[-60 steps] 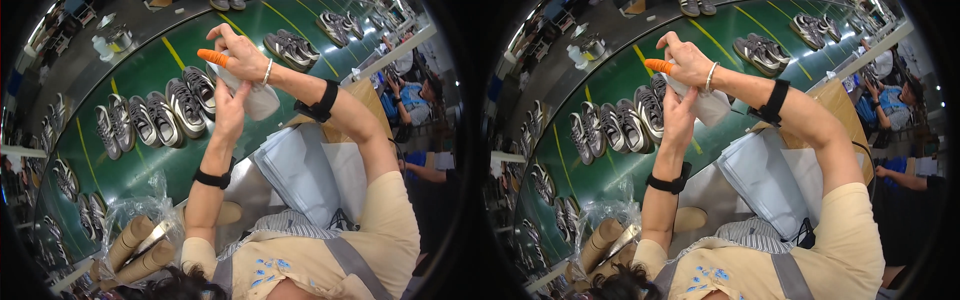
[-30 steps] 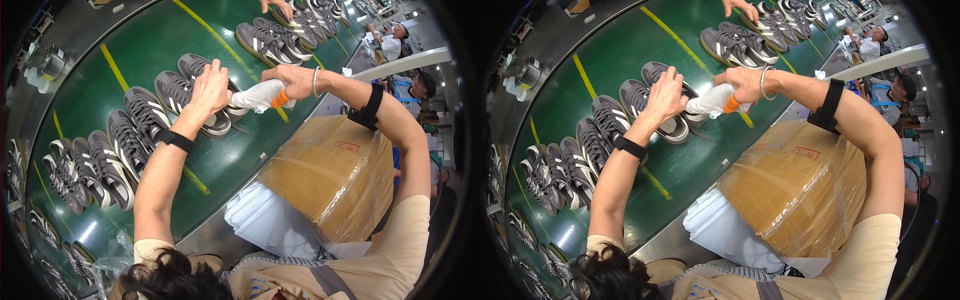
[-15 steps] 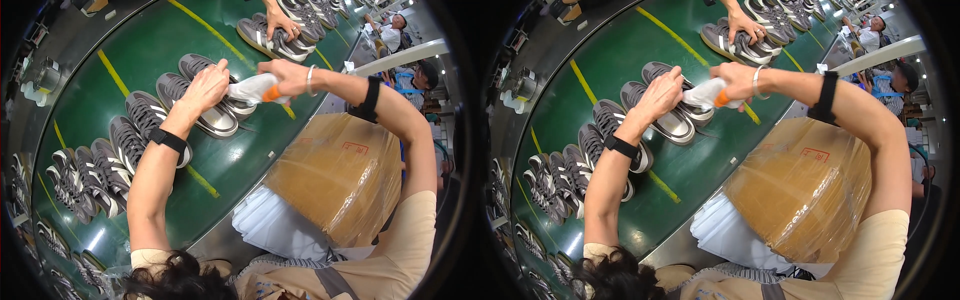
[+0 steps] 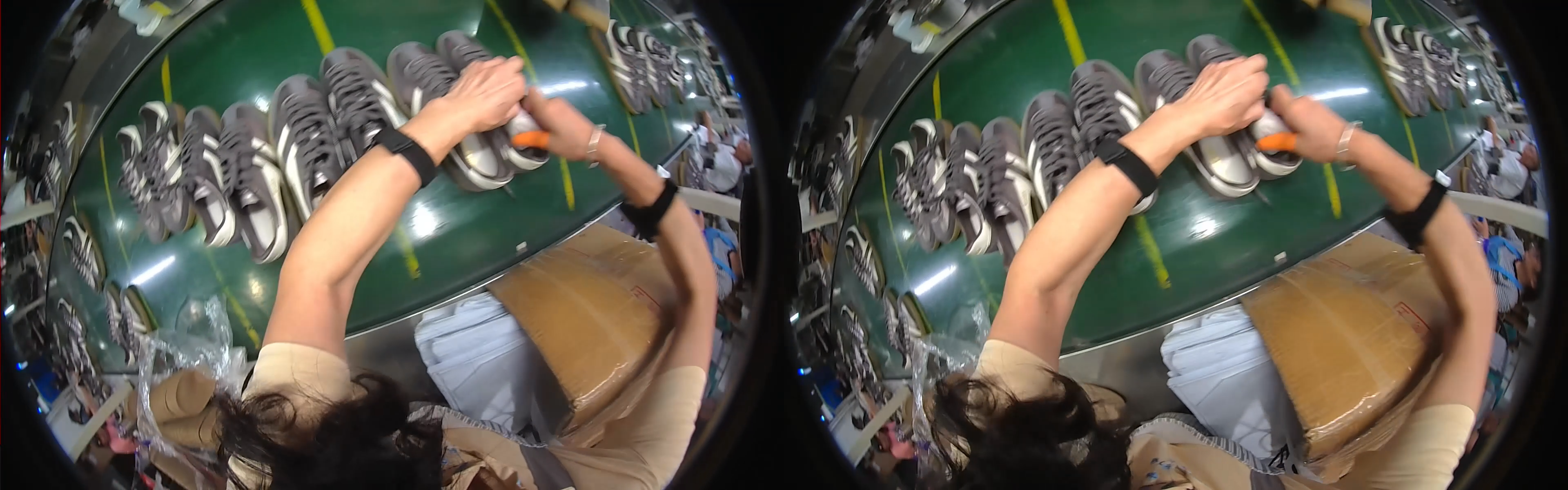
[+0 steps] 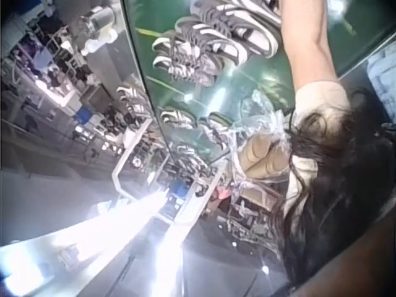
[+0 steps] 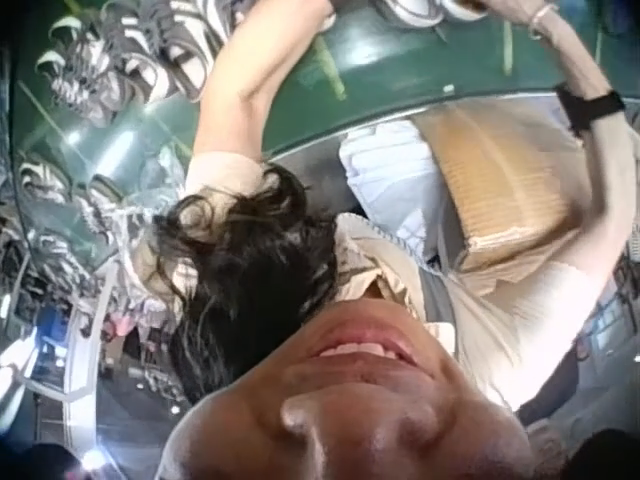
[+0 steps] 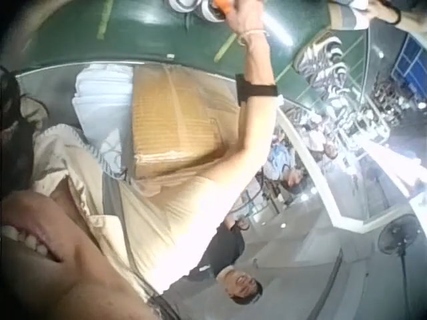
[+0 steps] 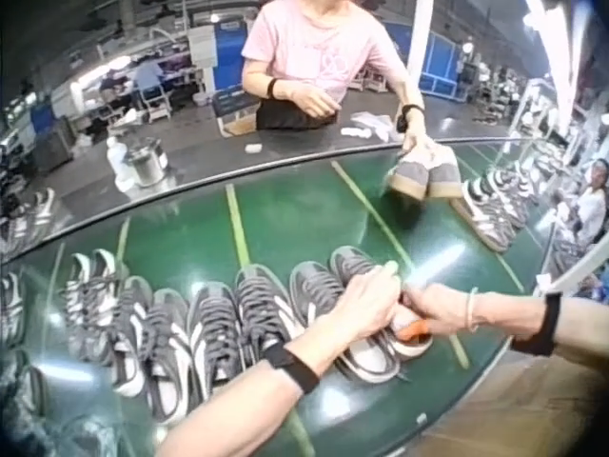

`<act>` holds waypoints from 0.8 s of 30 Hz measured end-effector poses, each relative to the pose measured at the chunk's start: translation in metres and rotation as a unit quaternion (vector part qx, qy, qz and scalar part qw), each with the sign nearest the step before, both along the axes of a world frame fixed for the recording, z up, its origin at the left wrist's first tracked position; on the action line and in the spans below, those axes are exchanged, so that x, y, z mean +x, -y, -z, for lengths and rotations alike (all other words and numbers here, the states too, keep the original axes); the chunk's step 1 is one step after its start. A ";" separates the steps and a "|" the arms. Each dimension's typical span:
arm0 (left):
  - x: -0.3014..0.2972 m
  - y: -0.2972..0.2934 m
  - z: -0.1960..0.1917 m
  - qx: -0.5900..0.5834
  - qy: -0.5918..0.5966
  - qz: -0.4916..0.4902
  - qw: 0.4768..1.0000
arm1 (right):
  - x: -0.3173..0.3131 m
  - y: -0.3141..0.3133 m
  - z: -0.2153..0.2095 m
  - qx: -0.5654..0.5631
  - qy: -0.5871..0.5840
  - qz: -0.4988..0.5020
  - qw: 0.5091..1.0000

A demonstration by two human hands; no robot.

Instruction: The recorder is cleaning and stuffing shoes on a conveyor belt in a shoe manufacturing environment.

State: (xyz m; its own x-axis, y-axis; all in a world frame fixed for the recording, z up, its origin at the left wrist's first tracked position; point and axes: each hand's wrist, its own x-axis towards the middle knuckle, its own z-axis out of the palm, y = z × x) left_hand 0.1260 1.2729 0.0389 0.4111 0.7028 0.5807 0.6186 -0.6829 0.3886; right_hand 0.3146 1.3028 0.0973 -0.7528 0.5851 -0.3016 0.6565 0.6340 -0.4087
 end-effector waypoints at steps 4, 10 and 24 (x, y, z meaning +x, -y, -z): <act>0.009 0.008 -0.014 -0.081 -0.071 -0.050 0.993 | 0.000 -0.017 0.029 0.037 -0.073 0.002 0.997; -0.008 0.045 -0.029 -0.009 0.029 -0.041 0.999 | -0.006 -0.029 0.081 0.144 0.063 0.075 0.985; -0.454 0.280 -0.060 -0.257 0.023 -0.613 0.747 | -0.264 0.178 -0.056 0.051 -0.137 -0.108 0.983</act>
